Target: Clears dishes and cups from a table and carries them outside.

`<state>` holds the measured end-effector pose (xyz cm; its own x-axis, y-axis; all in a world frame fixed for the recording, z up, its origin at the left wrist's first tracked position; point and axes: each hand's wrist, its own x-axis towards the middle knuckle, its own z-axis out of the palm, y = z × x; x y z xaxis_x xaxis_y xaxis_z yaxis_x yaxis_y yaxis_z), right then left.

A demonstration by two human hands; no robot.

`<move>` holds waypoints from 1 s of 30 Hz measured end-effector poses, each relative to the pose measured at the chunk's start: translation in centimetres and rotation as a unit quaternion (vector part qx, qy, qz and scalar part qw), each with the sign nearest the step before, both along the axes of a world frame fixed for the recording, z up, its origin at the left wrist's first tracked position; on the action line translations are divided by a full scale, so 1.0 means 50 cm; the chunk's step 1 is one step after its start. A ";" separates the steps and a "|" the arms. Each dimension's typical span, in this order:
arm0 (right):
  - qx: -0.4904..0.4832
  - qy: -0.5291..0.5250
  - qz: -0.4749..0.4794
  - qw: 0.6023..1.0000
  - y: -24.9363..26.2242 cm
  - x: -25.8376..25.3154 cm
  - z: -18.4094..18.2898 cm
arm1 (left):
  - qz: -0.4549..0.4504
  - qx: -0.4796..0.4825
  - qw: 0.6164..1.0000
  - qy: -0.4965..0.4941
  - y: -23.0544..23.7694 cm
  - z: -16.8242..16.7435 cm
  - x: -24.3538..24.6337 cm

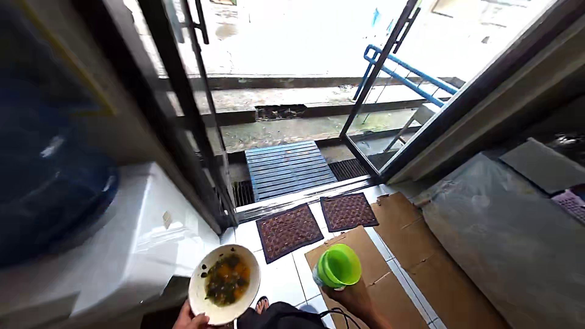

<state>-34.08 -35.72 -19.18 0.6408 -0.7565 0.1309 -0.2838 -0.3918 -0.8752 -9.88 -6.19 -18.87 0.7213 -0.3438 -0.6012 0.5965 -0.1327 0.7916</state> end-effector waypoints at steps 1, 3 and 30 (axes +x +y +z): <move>0.011 0.010 -0.030 0.999 -0.044 0.002 0.001 | -0.013 -0.004 1.000 -0.002 -0.069 0.003 0.038; 0.022 0.024 -0.080 0.996 -0.136 0.013 -0.002 | -0.015 -0.018 1.000 -0.001 -0.217 0.012 0.109; 0.092 0.036 -0.085 0.992 -1.596 0.803 0.079 | 0.004 -0.023 0.999 0.047 -1.787 0.058 0.929</move>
